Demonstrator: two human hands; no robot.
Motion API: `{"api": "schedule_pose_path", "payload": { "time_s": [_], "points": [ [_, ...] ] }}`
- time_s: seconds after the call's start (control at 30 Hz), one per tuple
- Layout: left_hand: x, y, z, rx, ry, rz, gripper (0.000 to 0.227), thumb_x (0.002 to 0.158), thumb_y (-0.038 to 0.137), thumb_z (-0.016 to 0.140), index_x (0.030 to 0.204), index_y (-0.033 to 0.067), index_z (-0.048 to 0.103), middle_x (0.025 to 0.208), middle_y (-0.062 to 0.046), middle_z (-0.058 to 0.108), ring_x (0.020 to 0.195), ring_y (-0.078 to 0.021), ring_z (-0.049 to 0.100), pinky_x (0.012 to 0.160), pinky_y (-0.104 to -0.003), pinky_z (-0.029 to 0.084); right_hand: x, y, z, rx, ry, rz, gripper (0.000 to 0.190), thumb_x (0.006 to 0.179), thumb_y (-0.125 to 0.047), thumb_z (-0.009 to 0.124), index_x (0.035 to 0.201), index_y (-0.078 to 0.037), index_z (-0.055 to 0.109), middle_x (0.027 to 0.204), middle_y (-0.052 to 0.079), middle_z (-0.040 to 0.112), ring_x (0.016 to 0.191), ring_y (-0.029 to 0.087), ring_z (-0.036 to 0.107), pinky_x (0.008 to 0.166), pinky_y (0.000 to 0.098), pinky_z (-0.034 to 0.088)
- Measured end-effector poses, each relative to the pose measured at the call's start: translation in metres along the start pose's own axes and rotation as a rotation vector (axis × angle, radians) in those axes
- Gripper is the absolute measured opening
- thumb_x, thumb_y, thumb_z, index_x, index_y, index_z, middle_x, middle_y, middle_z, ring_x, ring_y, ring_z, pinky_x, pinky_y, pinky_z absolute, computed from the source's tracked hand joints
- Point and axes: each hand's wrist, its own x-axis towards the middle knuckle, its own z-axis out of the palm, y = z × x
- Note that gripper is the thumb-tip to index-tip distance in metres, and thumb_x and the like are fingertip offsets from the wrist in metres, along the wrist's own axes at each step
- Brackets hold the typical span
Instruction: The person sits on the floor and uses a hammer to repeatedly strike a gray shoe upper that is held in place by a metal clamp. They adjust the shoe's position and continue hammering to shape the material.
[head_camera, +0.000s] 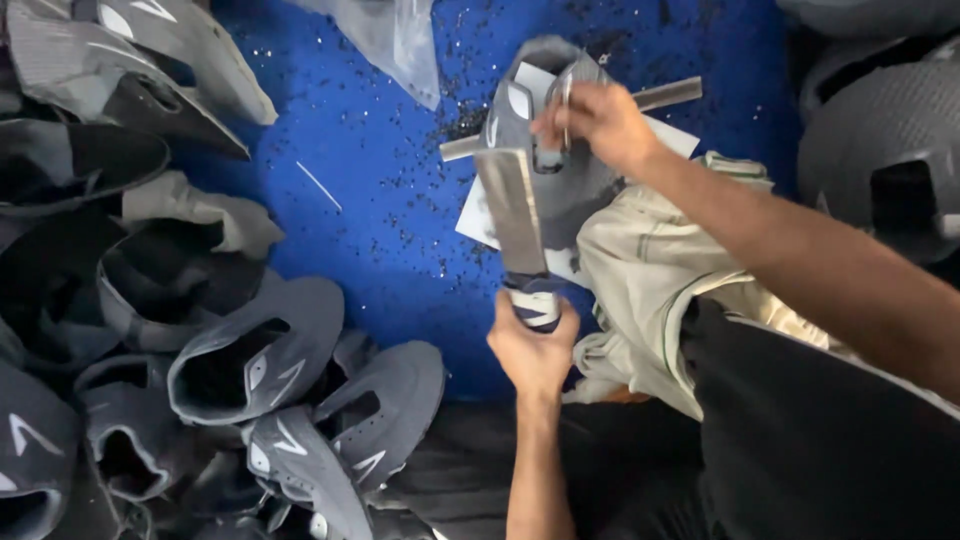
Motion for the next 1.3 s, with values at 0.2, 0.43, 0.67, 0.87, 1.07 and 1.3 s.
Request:
{"api": "schedule_pose_path", "payload": {
  "time_s": [0.2,0.43,0.67,0.87,1.07,1.3],
  "points": [
    [-0.011,0.081,-0.078,-0.270,0.201,0.355,0.032,0.074,0.020,0.082,0.094,0.0082,0.061,0.074,0.000,0.064,0.061,-0.0115,0.064,0.061,-0.028,0.055,0.024,-0.025,-0.009,0.167,-0.027,0.141,0.015,0.108,-0.003,0.045,0.111,0.003,0.058,0.118,0.013,0.072,0.105,0.024,0.074,0.093,0.0338,0.063],
    [0.018,0.083,-0.051,-0.680,0.166,0.693,0.044,0.079,0.015,0.079,0.104,0.0113,0.043,0.090,-0.010,0.064,0.079,-0.0218,0.066,0.081,-0.042,0.058,0.017,0.000,-0.006,-0.078,-0.058,0.011,0.015,0.106,0.004,0.047,0.110,0.007,0.061,0.115,0.016,0.073,0.106,0.024,0.075,0.090,0.0340,0.062],
    [0.017,-0.002,0.014,-0.113,-0.001,0.088,0.033,0.073,0.018,0.084,0.097,0.0052,0.063,0.082,-0.005,0.072,0.076,-0.0161,0.070,0.070,-0.033,0.058,0.009,0.008,-0.005,-0.357,0.003,-0.139,0.025,0.095,0.005,0.054,0.115,0.004,0.069,0.106,0.018,0.074,0.095,0.031,0.071,0.084,0.0393,0.060],
    [0.001,0.078,-0.057,-0.201,0.172,0.301,0.042,0.071,0.018,0.086,0.100,0.0040,0.060,0.079,-0.004,0.068,0.068,-0.0145,0.064,0.067,-0.031,0.057,0.036,-0.013,-0.015,0.275,0.076,0.139,0.011,0.110,-0.005,0.047,0.109,-0.002,0.056,0.113,0.013,0.075,0.104,0.022,0.075,0.089,0.0334,0.063],
    [0.033,0.037,-0.012,-0.538,0.264,0.752,0.038,0.076,0.016,0.082,0.100,0.0094,0.053,0.089,-0.006,0.063,0.073,-0.0249,0.061,0.072,-0.035,0.052,0.019,-0.005,-0.005,-0.257,0.041,-0.183,0.014,0.105,0.004,0.051,0.112,0.004,0.064,0.117,0.016,0.076,0.106,0.024,0.075,0.089,0.0333,0.062],
    [0.023,0.012,0.010,-0.101,-0.006,0.035,0.034,0.071,0.020,0.082,0.095,0.0037,0.064,0.075,-0.005,0.072,0.070,-0.0163,0.075,0.067,-0.033,0.058,0.034,0.006,-0.015,-0.064,0.068,-0.069,0.015,0.107,-0.003,0.056,0.116,0.004,0.065,0.107,0.016,0.075,0.098,0.024,0.076,0.089,0.0352,0.063]
  ]
}}
